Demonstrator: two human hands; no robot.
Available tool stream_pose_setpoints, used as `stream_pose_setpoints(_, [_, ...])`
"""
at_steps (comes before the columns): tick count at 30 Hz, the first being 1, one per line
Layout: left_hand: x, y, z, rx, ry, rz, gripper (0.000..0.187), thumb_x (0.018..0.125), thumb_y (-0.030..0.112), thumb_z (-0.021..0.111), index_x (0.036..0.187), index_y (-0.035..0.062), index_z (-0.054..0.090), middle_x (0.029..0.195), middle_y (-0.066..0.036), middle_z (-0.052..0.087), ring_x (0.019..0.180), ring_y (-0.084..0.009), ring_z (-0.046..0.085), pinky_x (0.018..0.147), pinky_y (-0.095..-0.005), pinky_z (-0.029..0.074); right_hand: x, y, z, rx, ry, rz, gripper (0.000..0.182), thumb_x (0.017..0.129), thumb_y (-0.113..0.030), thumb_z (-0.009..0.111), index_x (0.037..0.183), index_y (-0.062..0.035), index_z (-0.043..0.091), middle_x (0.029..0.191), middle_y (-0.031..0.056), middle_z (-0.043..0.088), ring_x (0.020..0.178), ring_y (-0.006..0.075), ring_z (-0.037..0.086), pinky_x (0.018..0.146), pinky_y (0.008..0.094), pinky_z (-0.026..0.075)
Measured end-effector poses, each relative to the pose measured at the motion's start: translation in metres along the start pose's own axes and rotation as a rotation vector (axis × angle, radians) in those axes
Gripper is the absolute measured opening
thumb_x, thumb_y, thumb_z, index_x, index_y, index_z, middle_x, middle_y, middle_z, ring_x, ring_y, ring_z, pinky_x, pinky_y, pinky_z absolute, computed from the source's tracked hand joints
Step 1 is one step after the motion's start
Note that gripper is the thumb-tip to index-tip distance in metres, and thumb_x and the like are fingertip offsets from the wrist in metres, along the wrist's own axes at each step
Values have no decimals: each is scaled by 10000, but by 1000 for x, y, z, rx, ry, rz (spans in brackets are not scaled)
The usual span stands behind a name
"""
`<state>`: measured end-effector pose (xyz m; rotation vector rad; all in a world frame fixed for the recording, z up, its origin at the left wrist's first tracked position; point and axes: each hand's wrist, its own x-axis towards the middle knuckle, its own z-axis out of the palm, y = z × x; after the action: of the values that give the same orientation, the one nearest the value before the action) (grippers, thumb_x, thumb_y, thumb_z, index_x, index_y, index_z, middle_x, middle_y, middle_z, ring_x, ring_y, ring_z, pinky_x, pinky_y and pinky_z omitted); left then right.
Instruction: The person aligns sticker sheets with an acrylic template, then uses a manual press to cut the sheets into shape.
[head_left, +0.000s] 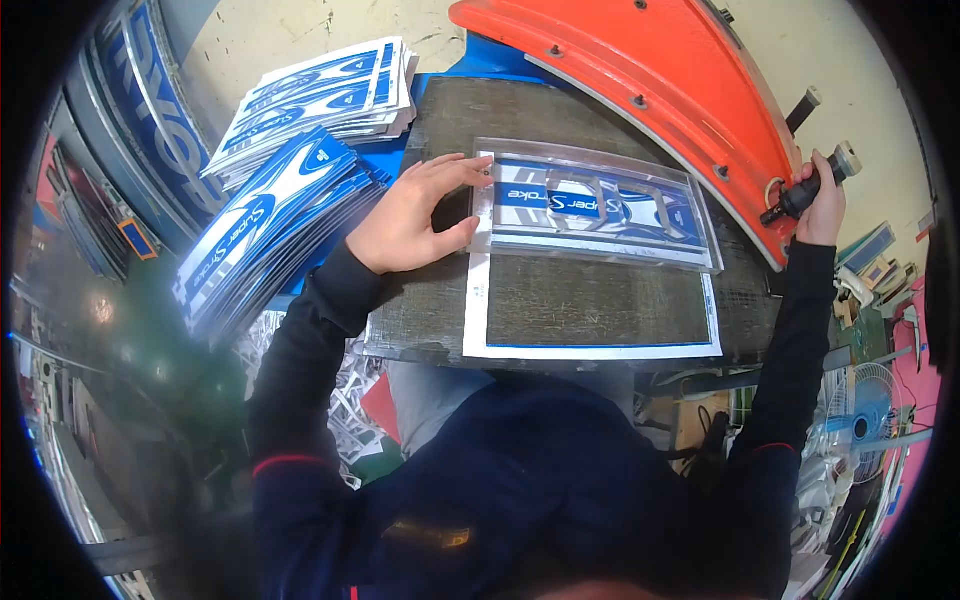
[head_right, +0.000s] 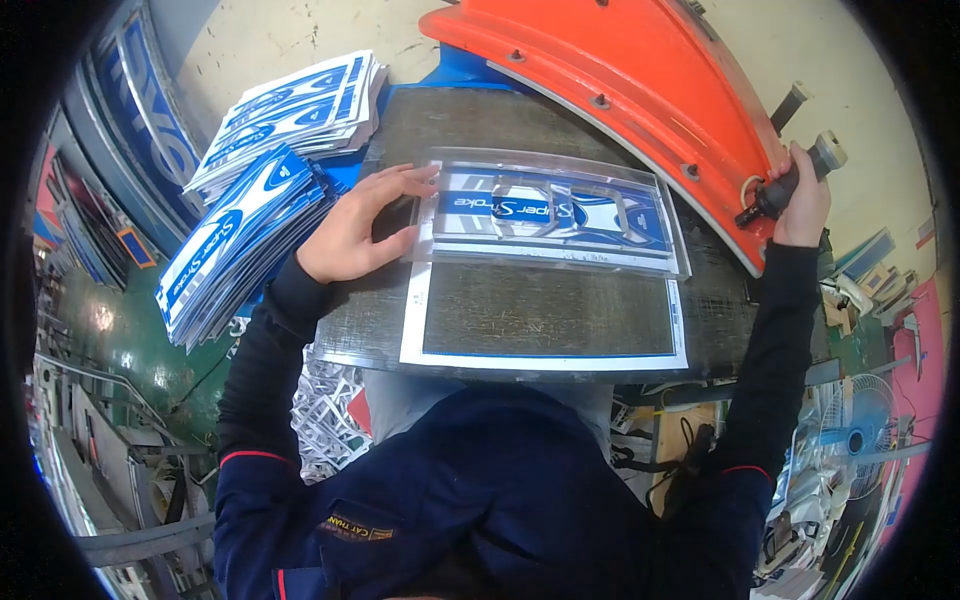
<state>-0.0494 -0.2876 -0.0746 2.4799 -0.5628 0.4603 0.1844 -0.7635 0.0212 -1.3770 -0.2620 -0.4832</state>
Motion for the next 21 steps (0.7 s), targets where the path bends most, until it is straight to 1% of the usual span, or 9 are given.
stream_pose_setpoints(4, [-3,2,1,-109,33,-40,635,835,212,723,1412,61,504,1506,-176,480,1417,-380,404,1174,-461,319,-57,-26,29,86,-179,27,150,989,-168,617,963,-43,537,766,27,523,736,140,531,725,289,449])
stream_pose_setpoints(9, [11,20,-8,-151,125,-5,765,846,240,766,1494,55,403,1546,-195,410,1429,-358,387,1182,-444,304,-110,-45,61,173,-353,29,139,991,-138,585,1064,-29,538,792,37,525,779,144,550,740,300,458])
stream_pose_setpoints(11, [23,41,-18,-196,102,-9,794,845,243,782,1503,47,383,1555,-198,391,1429,-357,384,1183,-437,303,-127,-53,70,143,-552,8,298,1015,-236,539,1188,6,536,953,107,593,906,184,595,837,337,483])
stream_pose_setpoints(12, [30,54,-24,-179,124,87,829,841,243,778,1523,34,355,1570,-191,375,1462,-335,342,1203,-427,259,-135,-58,77,147,-555,14,298,1015,-236,539,1188,6,536,953,107,593,906,184,595,837,337,483])
stream_pose_setpoints(13, [37,69,-31,-164,146,185,865,836,243,773,1542,20,328,1584,-184,359,1495,-314,300,1222,-417,215,-142,-64,84,218,-669,23,418,1018,-302,519,1273,28,505,1089,158,597,1015,223,600,911,356,475])
stream_pose_setpoints(15, [48,102,-43,33,278,321,703,877,139,745,1480,-9,415,1472,-224,494,1380,-308,487,1143,-414,380,-144,-65,86,288,-779,33,538,1021,-368,499,1359,51,474,1225,209,601,1125,262,605,984,376,467])
stream_pose_setpoints(17, [45,116,-49,27,312,302,685,879,129,741,1470,-13,423,1458,-225,505,1361,-306,502,1129,-410,393,-136,-57,89,44,-750,-312,709,1017,-475,455,1464,71,390,1428,238,519,1293,317,542,1080,414,415])
stream_pose_setpoints(19, [42,127,-54,15,383,264,650,884,110,733,1449,-19,440,1429,-228,526,1323,-301,531,1101,-402,418,-105,-44,68,-63,-631,-326,675,1001,-427,548,1483,23,404,1449,232,513,1331,331,516,1108,443,391])
stream_pose_setpoints(21, [39,137,-56,0,451,226,614,889,91,726,1429,-25,457,1400,-230,548,1285,-297,561,1073,-394,444,-83,-61,71,-924,-264,-1121,633,962,-328,658,1485,-50,437,1457,201,514,1329,331,517,1119,453,380])
